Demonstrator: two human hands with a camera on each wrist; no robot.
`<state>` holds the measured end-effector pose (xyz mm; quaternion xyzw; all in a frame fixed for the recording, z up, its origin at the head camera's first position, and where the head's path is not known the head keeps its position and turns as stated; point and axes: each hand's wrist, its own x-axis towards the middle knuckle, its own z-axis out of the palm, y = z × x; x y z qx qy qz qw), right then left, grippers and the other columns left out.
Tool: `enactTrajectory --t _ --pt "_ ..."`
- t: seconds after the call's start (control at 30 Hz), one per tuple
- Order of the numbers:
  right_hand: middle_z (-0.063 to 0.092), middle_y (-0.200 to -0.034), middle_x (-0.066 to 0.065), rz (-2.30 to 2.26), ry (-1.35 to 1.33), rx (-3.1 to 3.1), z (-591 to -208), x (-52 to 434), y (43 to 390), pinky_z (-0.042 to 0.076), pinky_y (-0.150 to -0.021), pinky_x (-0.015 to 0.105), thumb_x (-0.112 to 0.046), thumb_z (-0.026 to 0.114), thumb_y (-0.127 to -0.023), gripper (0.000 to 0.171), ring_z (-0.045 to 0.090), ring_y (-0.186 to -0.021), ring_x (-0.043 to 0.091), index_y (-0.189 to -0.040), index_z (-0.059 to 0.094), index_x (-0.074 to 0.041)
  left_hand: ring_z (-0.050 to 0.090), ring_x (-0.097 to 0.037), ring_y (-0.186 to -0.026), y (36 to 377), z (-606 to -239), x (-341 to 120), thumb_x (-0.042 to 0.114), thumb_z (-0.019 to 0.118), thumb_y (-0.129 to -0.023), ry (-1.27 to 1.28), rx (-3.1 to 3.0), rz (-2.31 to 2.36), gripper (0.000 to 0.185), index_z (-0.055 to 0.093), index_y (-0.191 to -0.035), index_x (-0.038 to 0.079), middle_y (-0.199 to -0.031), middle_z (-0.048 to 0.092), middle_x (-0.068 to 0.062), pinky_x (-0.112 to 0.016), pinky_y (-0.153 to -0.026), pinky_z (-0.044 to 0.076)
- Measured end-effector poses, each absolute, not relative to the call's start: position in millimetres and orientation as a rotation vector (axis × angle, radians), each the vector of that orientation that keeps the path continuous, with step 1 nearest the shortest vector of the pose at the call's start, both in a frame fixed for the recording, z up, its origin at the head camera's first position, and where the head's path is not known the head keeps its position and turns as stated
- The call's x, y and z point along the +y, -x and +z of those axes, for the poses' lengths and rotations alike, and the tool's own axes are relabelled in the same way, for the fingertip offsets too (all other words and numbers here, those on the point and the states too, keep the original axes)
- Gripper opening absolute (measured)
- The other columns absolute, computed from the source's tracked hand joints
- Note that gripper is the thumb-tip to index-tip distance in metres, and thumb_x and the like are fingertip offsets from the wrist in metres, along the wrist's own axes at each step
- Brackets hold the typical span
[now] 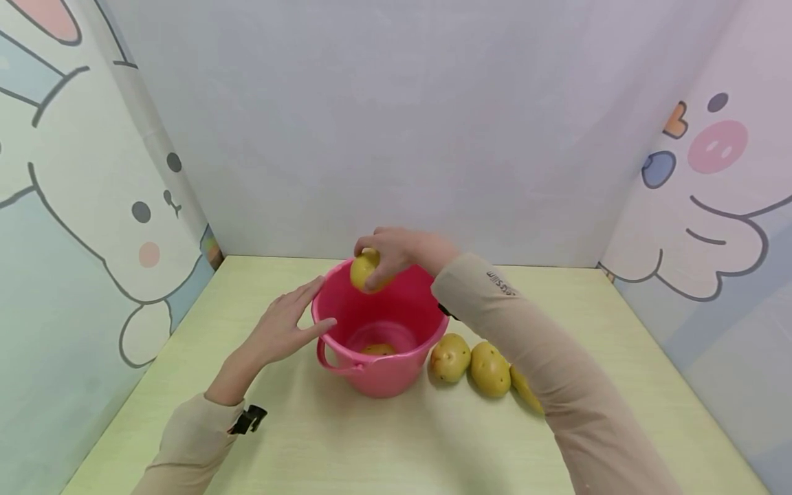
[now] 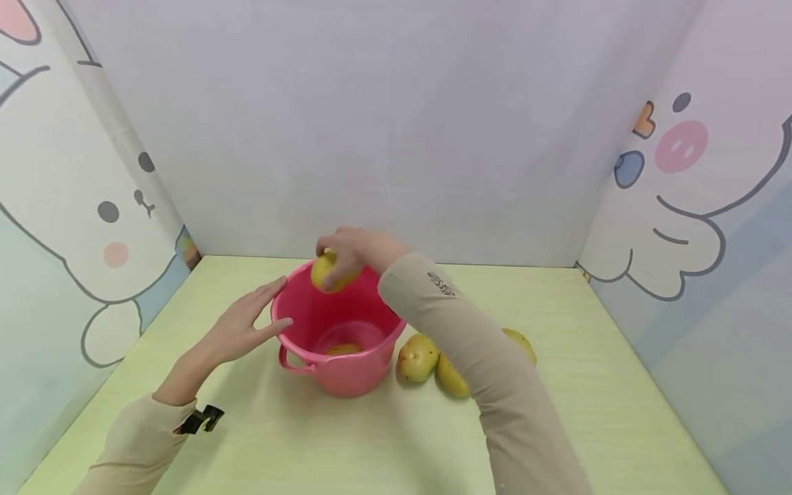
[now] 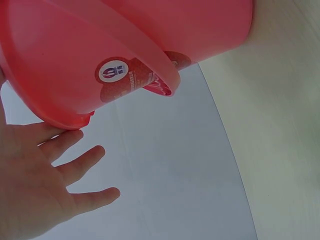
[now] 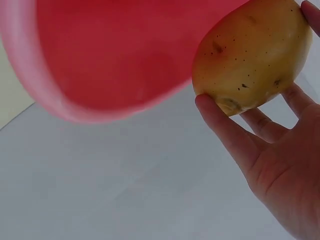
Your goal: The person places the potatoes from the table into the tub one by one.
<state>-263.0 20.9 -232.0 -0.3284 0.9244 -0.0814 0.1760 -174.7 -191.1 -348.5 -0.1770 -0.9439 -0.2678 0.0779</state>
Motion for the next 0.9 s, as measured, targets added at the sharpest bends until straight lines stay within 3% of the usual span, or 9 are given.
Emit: enactTrajectory --t 0.73,0.9 --pt "0.045 -0.110 -0.006 -0.243 0.689 2.611 -260.9 3.0 263.4 0.049 -0.055 0.024 -0.034 0.081 -0.058 0.073 0.041 -0.097 0.016 -0.121 0.044 -0.029 0.032 -0.030 -0.120 173.3 -347.6 -189.9 0.046 0.060 -0.078 0.546 -2.821 -0.793 0.079 0.026 -0.139 0.010 -0.136 0.034 -0.010 -0.057 -0.094 0.023" --pt "0.044 -0.115 -0.003 -0.262 0.680 2.612 -260.6 2.6 262.8 0.050 -0.058 0.026 -0.031 0.080 -0.061 0.070 0.041 -0.098 0.018 -0.121 0.044 -0.027 0.033 -0.031 -0.119 173.5 -347.6 -190.0 0.047 0.059 -0.078 0.547 -2.815 -0.785 0.078 0.027 -0.139 0.009 -0.136 0.034 -0.011 -0.057 -0.094 0.023"
